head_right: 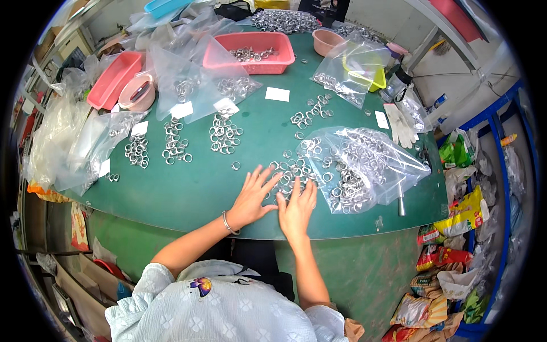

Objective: The person uses a metal rod to thread small metal rings onto it one by one. They pick up the rings from a green table and slide them down the rod, repeating this process for multiple rings.

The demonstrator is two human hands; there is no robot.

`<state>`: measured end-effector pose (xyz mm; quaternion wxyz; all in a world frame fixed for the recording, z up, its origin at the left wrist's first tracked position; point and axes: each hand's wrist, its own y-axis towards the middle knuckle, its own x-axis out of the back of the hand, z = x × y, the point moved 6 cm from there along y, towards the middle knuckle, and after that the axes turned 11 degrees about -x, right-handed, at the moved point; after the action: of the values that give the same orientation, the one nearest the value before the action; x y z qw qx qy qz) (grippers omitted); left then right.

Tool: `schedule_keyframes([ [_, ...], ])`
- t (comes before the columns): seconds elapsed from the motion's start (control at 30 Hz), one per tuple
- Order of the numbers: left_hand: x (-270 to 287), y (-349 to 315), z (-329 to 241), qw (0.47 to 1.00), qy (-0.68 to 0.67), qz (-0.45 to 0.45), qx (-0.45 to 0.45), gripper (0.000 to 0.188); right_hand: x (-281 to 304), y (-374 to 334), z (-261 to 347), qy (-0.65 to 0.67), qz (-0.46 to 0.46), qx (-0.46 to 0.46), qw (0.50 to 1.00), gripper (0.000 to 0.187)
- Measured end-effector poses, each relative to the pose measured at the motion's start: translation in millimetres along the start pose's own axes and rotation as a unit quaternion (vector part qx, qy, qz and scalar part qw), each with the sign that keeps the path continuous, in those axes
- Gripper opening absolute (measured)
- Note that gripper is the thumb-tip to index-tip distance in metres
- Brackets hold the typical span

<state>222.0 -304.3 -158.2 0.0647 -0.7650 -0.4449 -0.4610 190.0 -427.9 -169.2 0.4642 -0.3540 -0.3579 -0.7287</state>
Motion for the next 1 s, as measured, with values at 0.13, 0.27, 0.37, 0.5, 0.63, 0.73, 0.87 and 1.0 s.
schedule_keyframes([
  [0.13,-5,-14,12,0.998,-0.036,0.030,-0.031,0.066,-15,-11,26,0.054,0.069,0.046,0.995,0.052],
  [0.27,12,-35,19,0.999,-0.031,0.013,0.011,0.060,-21,-14,48,0.111,0.126,0.113,0.979,0.047],
  [0.37,26,-52,17,0.999,-0.009,0.026,0.044,0.062,-12,-8,50,0.220,0.131,0.124,0.959,0.035],
  [0.5,35,-53,8,0.999,0.005,0.005,0.053,0.072,19,35,25,0.149,0.032,0.076,0.985,0.030],
  [0.63,16,-41,5,0.998,0.041,0.018,0.041,0.078,17,65,11,0.051,0.016,0.090,0.995,0.039],
  [0.73,3,-36,2,0.999,0.024,0.012,0.036,0.078,10,75,15,0.025,0.044,0.088,0.995,0.038],
  [0.87,4,-29,1,0.999,-0.016,-0.020,0.024,0.078,-11,78,23,-0.014,0.106,0.170,0.980,0.034],
  [1.0,18,-26,31,0.991,0.026,-0.082,0.099,0.071,-12,68,12,-0.071,0.118,0.177,0.975,0.031],
])
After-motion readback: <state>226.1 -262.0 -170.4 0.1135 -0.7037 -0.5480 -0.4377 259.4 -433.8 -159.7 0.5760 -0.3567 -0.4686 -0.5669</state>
